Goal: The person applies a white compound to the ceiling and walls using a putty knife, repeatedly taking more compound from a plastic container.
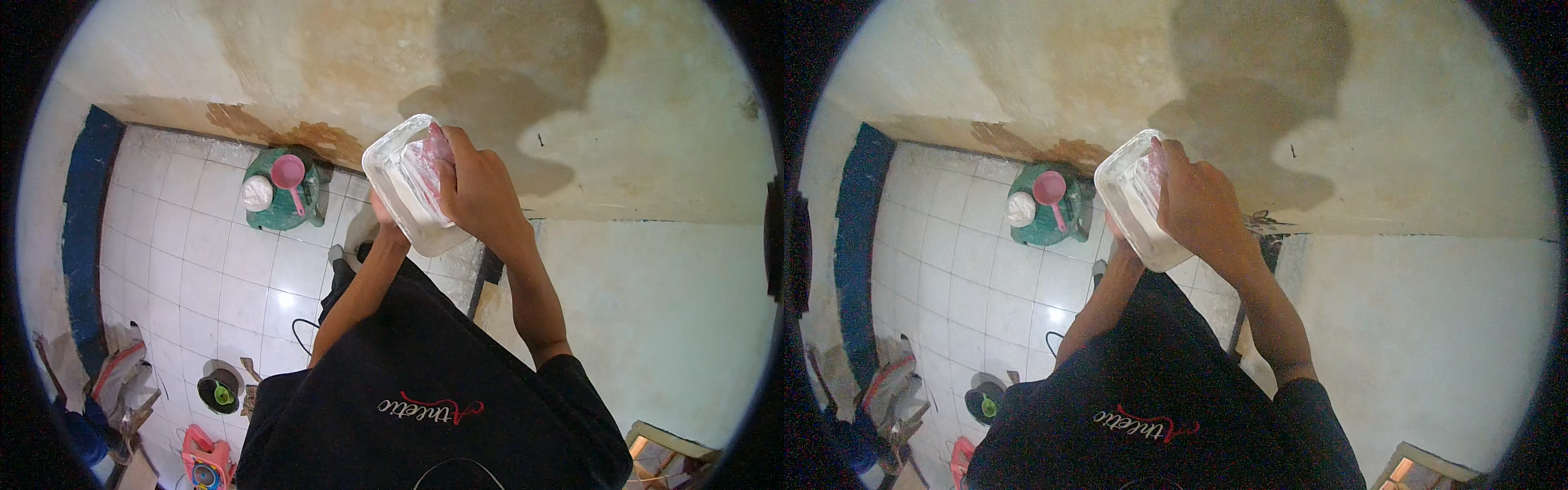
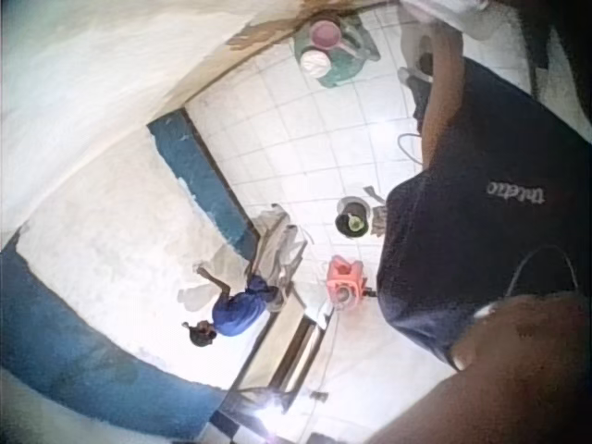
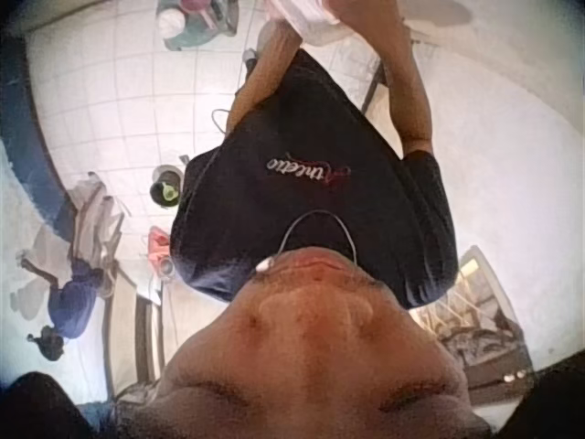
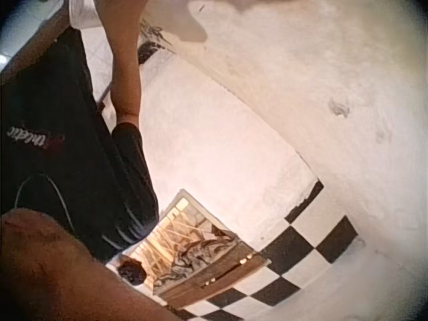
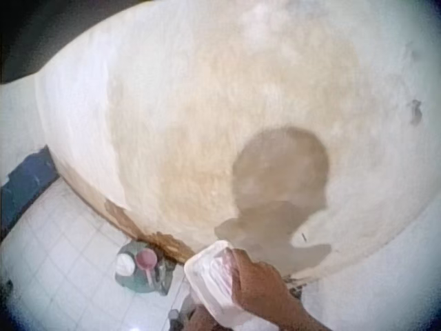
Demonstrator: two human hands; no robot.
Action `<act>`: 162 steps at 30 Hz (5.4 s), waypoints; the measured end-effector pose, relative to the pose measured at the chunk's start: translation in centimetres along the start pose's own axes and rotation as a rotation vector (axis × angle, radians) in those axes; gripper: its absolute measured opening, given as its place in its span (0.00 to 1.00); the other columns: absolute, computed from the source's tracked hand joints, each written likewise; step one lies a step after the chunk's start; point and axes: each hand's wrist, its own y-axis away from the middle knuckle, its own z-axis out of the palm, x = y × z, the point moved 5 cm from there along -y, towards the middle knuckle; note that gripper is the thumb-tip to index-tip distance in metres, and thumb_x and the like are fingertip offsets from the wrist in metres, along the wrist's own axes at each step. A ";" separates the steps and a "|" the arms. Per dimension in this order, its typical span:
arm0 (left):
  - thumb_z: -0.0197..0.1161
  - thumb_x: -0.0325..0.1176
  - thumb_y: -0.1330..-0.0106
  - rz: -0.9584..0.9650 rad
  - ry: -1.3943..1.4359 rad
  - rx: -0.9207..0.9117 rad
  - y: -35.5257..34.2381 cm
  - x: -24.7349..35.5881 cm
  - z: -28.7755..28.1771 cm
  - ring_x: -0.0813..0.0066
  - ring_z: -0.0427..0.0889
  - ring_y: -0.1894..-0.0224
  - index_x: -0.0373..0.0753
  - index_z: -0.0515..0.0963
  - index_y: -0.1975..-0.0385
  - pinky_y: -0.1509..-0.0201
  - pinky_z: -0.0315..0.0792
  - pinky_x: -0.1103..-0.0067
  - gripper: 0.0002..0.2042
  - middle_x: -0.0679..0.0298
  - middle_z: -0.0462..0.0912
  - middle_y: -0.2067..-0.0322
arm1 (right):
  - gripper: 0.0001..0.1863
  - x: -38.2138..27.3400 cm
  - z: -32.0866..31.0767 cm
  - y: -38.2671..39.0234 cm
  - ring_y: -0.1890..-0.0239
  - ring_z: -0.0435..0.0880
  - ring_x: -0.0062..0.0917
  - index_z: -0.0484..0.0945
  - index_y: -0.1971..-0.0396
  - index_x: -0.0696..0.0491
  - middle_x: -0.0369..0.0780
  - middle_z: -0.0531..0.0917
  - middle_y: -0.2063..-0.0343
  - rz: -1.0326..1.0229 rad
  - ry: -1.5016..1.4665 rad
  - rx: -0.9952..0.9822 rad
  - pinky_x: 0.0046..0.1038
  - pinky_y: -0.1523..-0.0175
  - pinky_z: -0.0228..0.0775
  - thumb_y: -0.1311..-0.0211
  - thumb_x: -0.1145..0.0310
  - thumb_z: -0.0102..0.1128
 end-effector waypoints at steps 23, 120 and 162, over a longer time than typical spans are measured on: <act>0.42 0.50 0.31 -0.479 0.511 0.243 0.7 -4.4 -1.8 0.57 0.76 0.46 0.35 0.63 0.39 0.41 0.72 0.64 0.28 0.53 0.73 0.45 | 0.21 3.4 4.1 2.0 0.71 0.78 0.54 0.68 0.51 0.59 0.55 0.79 0.74 0.001 -0.040 0.094 0.46 0.66 0.69 0.48 0.78 0.55; 0.43 0.64 0.35 -0.662 0.206 -0.059 -3.5 13.2 -20.9 0.56 0.62 0.34 0.51 0.55 0.32 0.32 0.56 0.53 0.35 0.62 0.62 0.35 | 0.15 13.4 -17.8 12.6 0.55 0.78 0.51 0.64 0.56 0.73 0.59 0.76 0.61 0.377 -1.415 1.045 0.44 0.49 0.75 0.39 0.77 0.39; 0.42 0.54 0.29 -0.336 -0.294 -0.079 -2.2 17.0 -13.0 0.59 0.68 0.38 0.48 0.60 0.35 0.34 0.61 0.57 0.27 0.62 0.69 0.39 | 0.11 37.8 -2.2 14.7 0.63 0.80 0.42 0.70 0.65 0.73 0.53 0.77 0.64 0.415 -1.598 0.956 0.43 0.57 0.78 0.42 0.82 0.39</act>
